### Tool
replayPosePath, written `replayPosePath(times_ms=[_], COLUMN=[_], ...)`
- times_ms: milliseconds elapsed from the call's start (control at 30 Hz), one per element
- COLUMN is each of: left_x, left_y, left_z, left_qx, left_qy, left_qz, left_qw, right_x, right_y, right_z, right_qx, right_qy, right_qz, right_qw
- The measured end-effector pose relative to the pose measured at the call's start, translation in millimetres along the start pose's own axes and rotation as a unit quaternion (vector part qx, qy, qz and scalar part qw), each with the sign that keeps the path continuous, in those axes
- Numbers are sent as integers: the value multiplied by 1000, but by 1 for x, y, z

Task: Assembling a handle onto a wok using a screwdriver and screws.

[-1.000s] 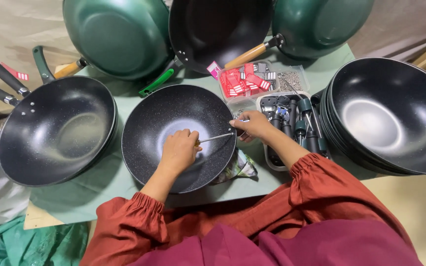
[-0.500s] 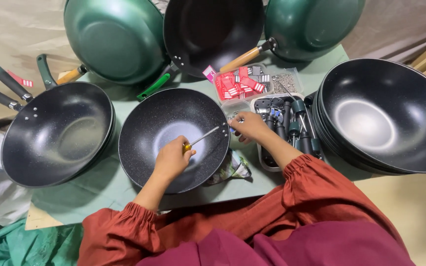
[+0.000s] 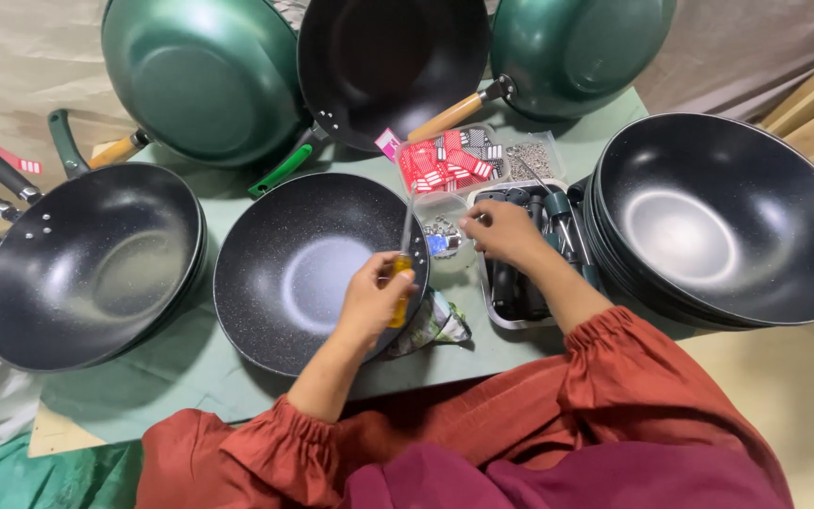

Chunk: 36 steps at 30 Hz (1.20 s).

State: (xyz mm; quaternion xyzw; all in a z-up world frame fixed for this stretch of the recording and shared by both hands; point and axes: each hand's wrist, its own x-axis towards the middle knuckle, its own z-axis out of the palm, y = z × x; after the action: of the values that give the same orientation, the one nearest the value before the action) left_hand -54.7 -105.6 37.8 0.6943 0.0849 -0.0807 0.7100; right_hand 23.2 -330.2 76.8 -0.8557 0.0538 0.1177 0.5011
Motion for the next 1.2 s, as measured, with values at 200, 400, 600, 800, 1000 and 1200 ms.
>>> replayPosePath(times_ms=[200,400,600,800,1000,1200], left_x=[11,41,40,28,16,9], left_y=[-12,-61,-54,-75,-119,-131], left_z=[65,121,134,118,115,112], left_qx=[-95,32,128,153,212,227], left_qy=[-36,-19,14,56,65,41], left_qz=[20,-24,-59,-12,70,48], left_qw=[995,999,990,986,973,972], right_x=[-12,-34,-27,-8,-6,-2], right_y=[3,6,35,71,67,68], right_z=[-21,-34,-28,-21,1,5], right_qx=[59,49,-52,-247,-305,-336], right_qy=[26,45,38,13,-1,-19], right_qz=[-21,-8,37,-10,-47,-69], right_qw=[998,998,997,969,951,939])
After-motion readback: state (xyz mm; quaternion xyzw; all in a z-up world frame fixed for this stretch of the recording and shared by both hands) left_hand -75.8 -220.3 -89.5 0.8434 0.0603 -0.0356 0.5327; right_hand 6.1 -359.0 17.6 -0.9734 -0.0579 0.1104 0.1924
